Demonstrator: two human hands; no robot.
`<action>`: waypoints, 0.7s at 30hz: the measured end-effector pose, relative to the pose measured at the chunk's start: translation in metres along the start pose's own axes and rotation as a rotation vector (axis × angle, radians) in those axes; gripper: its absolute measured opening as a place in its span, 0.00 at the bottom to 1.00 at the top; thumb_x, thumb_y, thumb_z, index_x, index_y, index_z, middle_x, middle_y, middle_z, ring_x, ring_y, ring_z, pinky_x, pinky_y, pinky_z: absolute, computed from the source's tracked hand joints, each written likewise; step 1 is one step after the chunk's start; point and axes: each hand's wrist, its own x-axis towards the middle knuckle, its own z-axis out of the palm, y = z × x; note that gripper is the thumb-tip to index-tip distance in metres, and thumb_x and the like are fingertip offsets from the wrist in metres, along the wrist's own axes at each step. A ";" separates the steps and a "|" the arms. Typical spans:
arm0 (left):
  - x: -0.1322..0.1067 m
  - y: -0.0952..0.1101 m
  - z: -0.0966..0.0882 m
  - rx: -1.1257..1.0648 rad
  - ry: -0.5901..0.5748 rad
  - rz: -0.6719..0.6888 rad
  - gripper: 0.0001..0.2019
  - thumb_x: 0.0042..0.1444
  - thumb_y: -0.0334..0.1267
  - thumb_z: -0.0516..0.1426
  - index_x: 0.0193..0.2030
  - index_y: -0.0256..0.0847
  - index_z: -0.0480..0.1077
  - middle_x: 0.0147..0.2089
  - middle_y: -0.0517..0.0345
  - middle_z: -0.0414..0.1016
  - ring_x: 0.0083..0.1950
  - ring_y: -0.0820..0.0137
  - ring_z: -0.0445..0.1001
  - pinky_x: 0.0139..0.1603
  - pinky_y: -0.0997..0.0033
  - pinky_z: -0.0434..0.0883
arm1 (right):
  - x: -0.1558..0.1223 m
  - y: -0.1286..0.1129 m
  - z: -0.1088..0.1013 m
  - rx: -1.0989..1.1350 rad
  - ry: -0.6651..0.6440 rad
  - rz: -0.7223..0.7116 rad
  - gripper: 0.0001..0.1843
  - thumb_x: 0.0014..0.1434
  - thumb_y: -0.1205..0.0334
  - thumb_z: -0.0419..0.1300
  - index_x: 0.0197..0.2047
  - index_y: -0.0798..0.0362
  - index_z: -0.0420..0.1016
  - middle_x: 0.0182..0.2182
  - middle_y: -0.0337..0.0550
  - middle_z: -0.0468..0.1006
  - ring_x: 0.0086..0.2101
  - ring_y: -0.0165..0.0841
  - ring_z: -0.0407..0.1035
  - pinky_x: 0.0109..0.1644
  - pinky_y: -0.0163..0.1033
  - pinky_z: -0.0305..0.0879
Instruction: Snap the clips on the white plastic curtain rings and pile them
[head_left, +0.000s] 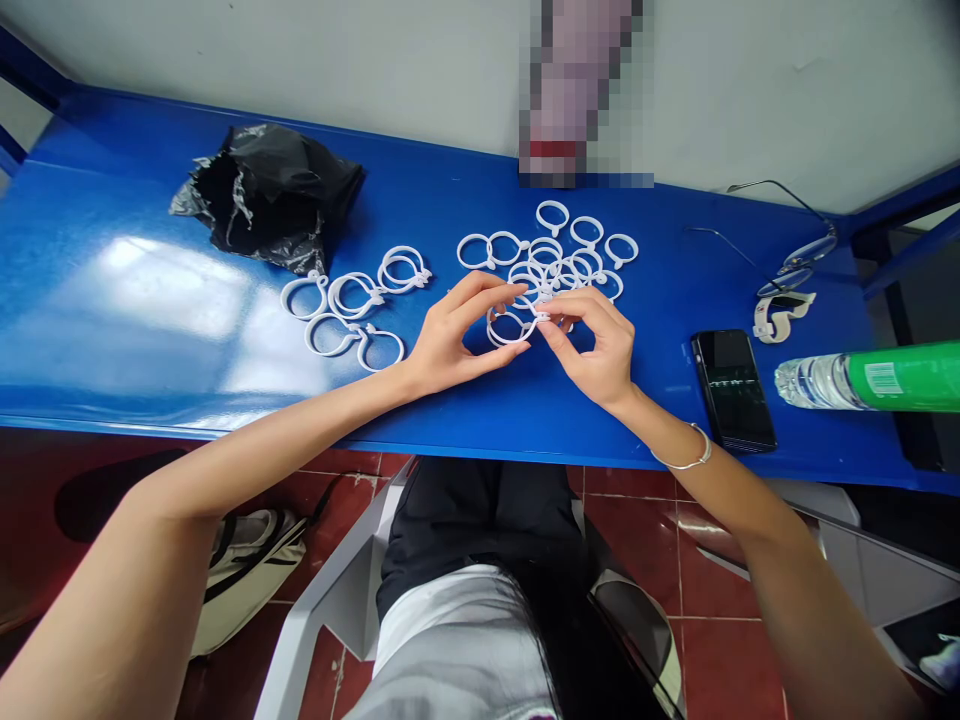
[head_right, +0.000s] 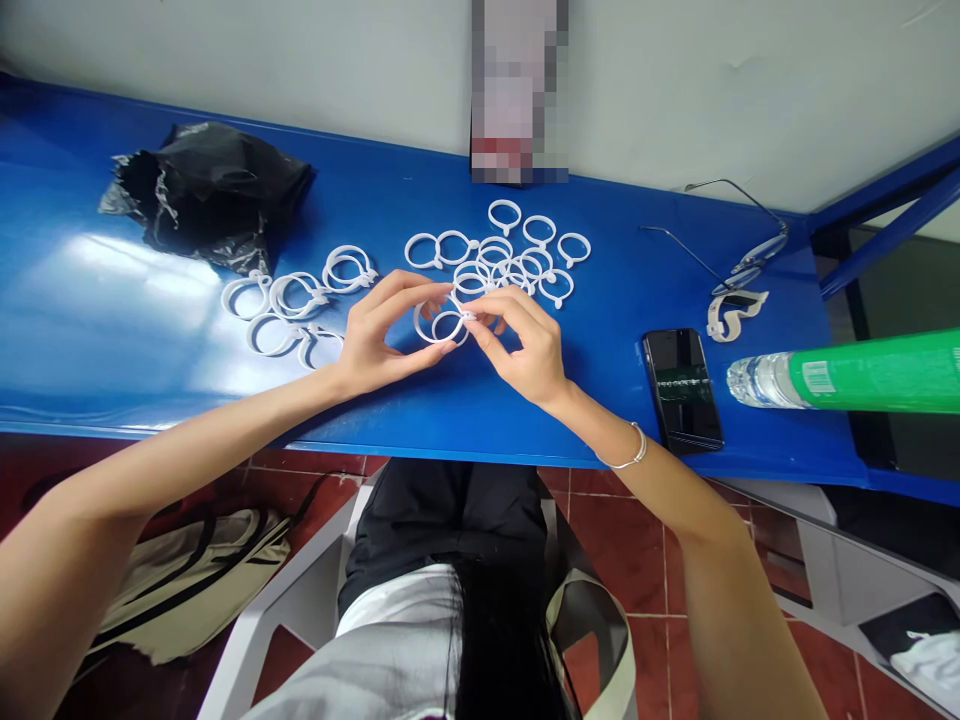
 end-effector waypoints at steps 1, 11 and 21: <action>0.000 0.000 0.000 0.002 0.004 0.004 0.24 0.60 0.54 0.59 0.57 0.42 0.70 0.46 0.51 0.75 0.42 0.68 0.74 0.45 0.63 0.76 | 0.000 0.001 0.000 0.002 0.005 -0.009 0.06 0.65 0.58 0.60 0.42 0.48 0.78 0.34 0.41 0.80 0.32 0.32 0.72 0.33 0.40 0.72; 0.004 0.003 -0.004 -0.080 -0.040 -0.020 0.21 0.60 0.53 0.59 0.51 0.38 0.74 0.38 0.53 0.77 0.37 0.70 0.74 0.42 0.69 0.73 | -0.002 0.002 0.000 -0.016 -0.033 0.022 0.08 0.66 0.55 0.59 0.41 0.48 0.78 0.36 0.42 0.80 0.35 0.34 0.73 0.36 0.41 0.73; 0.003 0.012 -0.001 -0.469 -0.243 -0.481 0.32 0.67 0.60 0.43 0.37 0.33 0.75 0.22 0.60 0.68 0.22 0.77 0.66 0.26 0.77 0.65 | -0.001 -0.001 0.002 0.128 -0.123 0.086 0.09 0.66 0.56 0.59 0.47 0.47 0.78 0.36 0.40 0.81 0.36 0.33 0.75 0.41 0.41 0.75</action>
